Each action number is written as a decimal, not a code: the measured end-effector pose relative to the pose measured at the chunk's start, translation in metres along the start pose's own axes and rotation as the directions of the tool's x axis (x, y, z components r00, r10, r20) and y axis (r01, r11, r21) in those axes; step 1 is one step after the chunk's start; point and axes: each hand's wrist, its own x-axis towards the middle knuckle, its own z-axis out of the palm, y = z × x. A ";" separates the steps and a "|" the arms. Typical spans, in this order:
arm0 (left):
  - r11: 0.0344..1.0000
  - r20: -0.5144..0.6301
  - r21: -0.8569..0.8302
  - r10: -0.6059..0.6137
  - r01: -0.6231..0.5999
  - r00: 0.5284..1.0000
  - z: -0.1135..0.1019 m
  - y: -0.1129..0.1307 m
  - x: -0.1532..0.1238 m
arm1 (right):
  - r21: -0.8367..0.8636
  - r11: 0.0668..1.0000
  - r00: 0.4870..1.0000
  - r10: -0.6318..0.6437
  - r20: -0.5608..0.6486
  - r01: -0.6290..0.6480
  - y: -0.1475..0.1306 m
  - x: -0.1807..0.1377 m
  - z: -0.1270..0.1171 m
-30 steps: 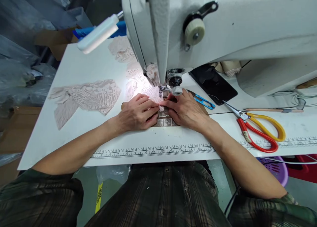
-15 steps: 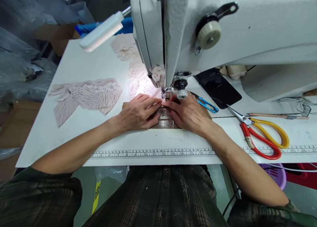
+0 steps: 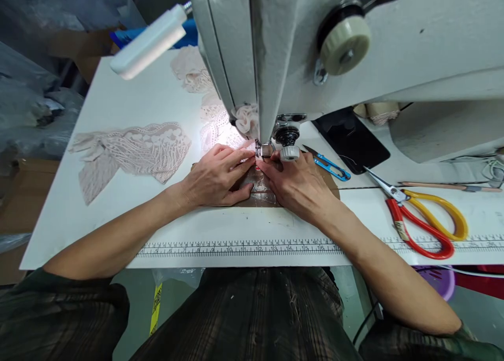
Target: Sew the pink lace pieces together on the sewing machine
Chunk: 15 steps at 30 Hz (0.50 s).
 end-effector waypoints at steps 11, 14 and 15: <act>1.000 0.023 -0.012 -0.019 0.020 1.000 0.000 -0.006 0.001 | -0.063 0.994 0.992 0.095 0.086 -0.089 -0.015 0.008 -0.008; 1.000 0.033 -0.006 -0.022 0.023 0.999 -0.001 -0.008 0.002 | -0.086 0.991 0.990 0.113 0.084 -0.106 -0.017 0.009 -0.008; 1.000 0.037 -0.005 -0.026 0.026 0.999 -0.001 -0.008 0.002 | -0.088 0.990 0.990 0.119 0.070 -0.113 -0.018 0.009 -0.007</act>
